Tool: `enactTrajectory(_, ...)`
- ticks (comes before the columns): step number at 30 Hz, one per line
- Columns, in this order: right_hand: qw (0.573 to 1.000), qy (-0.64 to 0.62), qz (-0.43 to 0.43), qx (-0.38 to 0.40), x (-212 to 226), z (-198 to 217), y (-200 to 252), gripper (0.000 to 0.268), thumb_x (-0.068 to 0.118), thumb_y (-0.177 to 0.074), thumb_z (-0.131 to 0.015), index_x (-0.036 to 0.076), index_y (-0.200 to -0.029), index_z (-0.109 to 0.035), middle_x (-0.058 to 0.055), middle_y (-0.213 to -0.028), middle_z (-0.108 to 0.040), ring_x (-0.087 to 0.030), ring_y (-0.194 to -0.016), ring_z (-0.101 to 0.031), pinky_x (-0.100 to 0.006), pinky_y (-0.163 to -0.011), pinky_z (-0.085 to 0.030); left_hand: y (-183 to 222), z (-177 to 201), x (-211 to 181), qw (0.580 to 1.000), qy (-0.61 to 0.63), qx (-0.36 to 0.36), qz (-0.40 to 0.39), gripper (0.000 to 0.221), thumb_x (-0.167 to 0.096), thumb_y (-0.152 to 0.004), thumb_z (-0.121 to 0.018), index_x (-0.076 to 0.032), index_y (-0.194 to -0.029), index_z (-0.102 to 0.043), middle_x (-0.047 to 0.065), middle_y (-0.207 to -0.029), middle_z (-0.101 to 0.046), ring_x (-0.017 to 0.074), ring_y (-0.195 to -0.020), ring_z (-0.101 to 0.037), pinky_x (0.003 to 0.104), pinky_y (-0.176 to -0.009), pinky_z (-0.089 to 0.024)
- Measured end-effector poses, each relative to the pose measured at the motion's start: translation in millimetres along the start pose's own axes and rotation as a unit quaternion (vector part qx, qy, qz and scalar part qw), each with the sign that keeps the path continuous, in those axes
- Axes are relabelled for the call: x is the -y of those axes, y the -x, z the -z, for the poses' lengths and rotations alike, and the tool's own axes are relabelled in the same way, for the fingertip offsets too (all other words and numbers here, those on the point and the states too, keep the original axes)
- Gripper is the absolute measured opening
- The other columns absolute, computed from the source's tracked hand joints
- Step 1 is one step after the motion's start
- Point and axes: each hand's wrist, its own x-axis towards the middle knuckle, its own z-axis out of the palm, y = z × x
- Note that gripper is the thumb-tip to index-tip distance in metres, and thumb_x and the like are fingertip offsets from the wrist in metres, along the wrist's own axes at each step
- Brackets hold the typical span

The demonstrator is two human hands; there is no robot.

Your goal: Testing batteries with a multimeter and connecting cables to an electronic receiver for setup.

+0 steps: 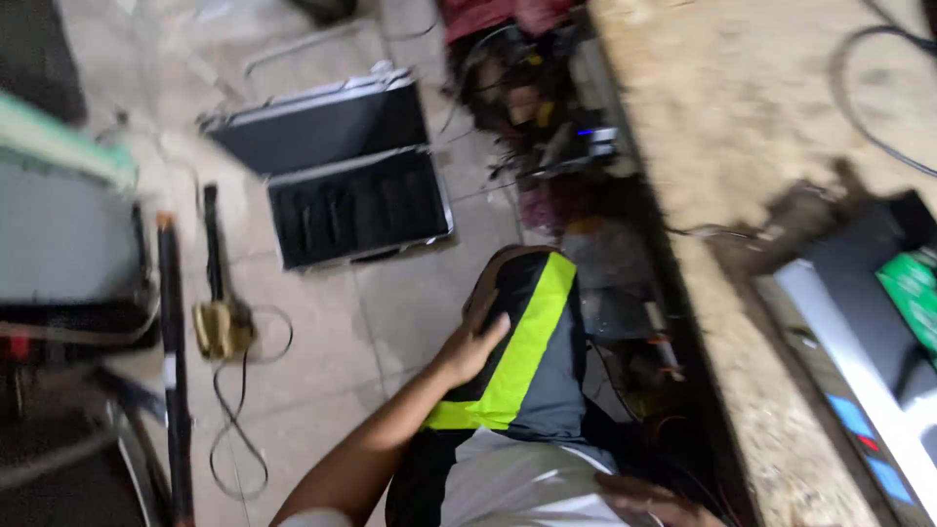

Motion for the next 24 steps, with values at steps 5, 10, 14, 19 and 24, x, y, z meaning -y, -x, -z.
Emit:
enactTrajectory(5, 0.98, -0.182, 0.054, -0.059, 52, 21, -14, 0.078, 0.059, -0.083, -0.063, 0.015, -0.148, -0.06, -0.001, -0.157, -0.061, -0.017, -0.145, -0.056, -0.042, -0.117, -0.039, -141, 27, 208, 0.977, 0.017, -0.209, 0.034, 0.046, -0.052, -0.092, -0.058, -0.02, -0.123, -0.07, 0.006, -0.106, -0.078, 0.0254, -0.09, -0.075, 0.038, -0.081, -0.054)
enactTrajectory(10, 0.913, -0.249, -0.131, -0.295, 122, 55, -72, 0.037, 0.003, -0.085, -0.072, 0.0, -0.121, -0.081, -0.018, -0.113, -0.091, -0.023, -0.107, -0.082, -0.033, -0.101, -0.059, -201, 104, 284, 0.875, 0.282, -0.3, 0.253, 0.036, -0.041, -0.098, -0.057, -0.01, -0.106, -0.073, 0.006, -0.087, -0.07, 0.0172, -0.069, -0.066, 0.029, -0.049, -0.045)
enactTrajectory(14, 0.921, -0.14, -0.032, -0.361, 214, 108, -158, 0.028, 0.028, -0.099, -0.06, 0.005, -0.105, -0.076, -0.007, -0.103, -0.08, -0.014, -0.103, -0.07, -0.029, -0.096, -0.049, -208, 149, 330, 0.911, 0.088, -0.262, 0.308, 0.042, -0.033, -0.088, -0.044, -0.006, -0.068, -0.069, 0.016, -0.07, -0.072, 0.0363, -0.071, -0.068, 0.051, -0.07, -0.043)
enactTrajectory(19, 0.907, -0.275, -0.033, -0.317, 214, 159, -343, 0.039, 0.021, -0.105, -0.059, 0.002, -0.139, -0.06, -0.016, -0.114, -0.066, -0.023, -0.098, -0.065, -0.035, -0.087, -0.058, -213, 180, 363, 0.861, 0.132, -0.387, 0.302, 0.044, -0.042, -0.099, -0.062, -0.009, -0.128, -0.067, 0.02, -0.124, -0.066, 0.0382, -0.125, -0.061, 0.047, -0.104, -0.052)
enactTrajectory(24, 0.934, -0.228, -0.061, -0.269, 106, 163, -571, 0.042, 0.024, -0.1, -0.063, 0.004, -0.137, -0.062, -0.017, -0.114, -0.072, -0.024, -0.097, -0.072, -0.038, -0.075, -0.062, -251, 185, 358, 0.838, 0.252, -0.377, 0.304, 0.047, -0.036, -0.1, -0.061, -0.006, -0.136, -0.061, 0.017, -0.127, -0.063, 0.0309, -0.11, -0.064, 0.04, -0.09, -0.053)
